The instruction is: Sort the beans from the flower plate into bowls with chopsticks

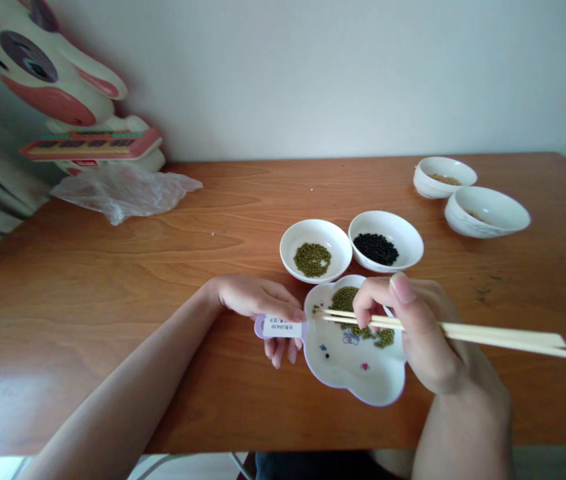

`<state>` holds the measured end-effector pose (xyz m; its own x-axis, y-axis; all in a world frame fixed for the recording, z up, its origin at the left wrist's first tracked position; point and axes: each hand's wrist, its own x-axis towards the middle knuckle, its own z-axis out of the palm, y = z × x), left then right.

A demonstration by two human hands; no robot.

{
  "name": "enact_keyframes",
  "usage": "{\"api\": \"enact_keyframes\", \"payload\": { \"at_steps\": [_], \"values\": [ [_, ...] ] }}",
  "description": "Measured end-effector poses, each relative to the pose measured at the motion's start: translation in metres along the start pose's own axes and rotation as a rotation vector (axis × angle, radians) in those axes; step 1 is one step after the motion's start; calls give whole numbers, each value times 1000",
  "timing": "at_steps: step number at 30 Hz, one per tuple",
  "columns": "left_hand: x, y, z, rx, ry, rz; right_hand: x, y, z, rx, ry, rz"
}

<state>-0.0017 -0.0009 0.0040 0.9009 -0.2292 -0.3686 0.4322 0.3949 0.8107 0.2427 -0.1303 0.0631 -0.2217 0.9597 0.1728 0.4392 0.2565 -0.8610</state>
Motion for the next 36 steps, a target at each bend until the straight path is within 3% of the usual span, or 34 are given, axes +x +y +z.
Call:
{"api": "enact_keyframes", "payload": {
  "at_steps": [20,24,28,29,32,36],
  "values": [
    [0,-1,0,-11,18,-4,-4,1,-4,60,133,-93],
    [1,-2,0,-20,4,9,-14,2,-15,173,339,-180],
    [0,-1,0,-14,5,4,-9,5,-12,152,720,-262],
    [0,-1,0,-13,10,-3,-6,6,-10,145,761,-263],
    [0,0,1,-15,24,-11,0,7,-8,88,661,-134],
    [0,0,1,-21,12,-2,-8,3,-17,78,531,-173]
  ]
}}
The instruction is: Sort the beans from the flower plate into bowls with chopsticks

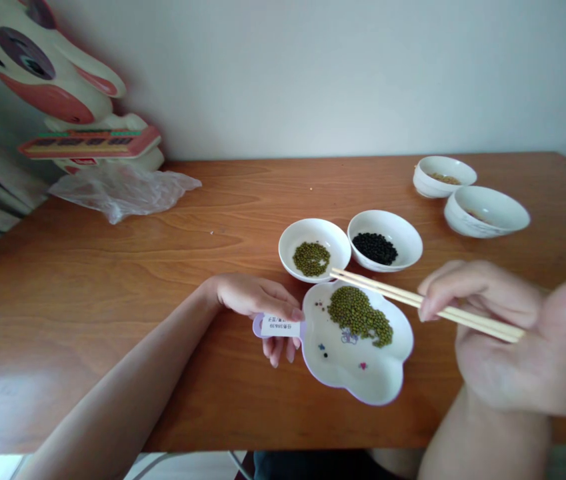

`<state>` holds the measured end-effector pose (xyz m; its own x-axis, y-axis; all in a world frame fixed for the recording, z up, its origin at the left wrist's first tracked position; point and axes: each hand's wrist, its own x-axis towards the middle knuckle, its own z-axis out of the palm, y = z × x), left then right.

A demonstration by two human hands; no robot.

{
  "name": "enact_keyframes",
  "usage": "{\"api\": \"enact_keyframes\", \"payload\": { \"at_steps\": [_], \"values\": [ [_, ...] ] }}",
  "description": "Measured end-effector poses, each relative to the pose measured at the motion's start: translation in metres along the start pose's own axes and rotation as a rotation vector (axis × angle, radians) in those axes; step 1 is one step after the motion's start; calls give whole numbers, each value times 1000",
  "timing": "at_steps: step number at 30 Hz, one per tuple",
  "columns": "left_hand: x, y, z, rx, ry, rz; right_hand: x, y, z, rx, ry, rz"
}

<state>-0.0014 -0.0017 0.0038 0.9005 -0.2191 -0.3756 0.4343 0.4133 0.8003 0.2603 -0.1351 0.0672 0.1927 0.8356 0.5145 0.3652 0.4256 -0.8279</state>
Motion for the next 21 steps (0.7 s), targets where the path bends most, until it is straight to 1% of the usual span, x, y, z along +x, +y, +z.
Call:
{"api": "enact_keyframes", "payload": {
  "at_steps": [1,3,5,7,11,16,21],
  "values": [
    [0,0,0,-2,-3,1,-1,-2,-3,-1,-31,52],
    [0,0,0,-5,-7,3,-3,-5,-5,-17,-178,149],
    [0,0,0,-3,-10,7,-4,-4,-3,-30,-335,195],
    [0,-1,0,1,-11,16,-4,-2,2,-44,-431,214],
    [0,-1,-1,19,-8,14,-2,1,10,-71,-476,213],
    [1,-2,-2,14,0,-13,0,1,14,-140,-523,194],
    [1,0,1,-3,9,-8,0,1,15,-140,-525,187]
  ]
}}
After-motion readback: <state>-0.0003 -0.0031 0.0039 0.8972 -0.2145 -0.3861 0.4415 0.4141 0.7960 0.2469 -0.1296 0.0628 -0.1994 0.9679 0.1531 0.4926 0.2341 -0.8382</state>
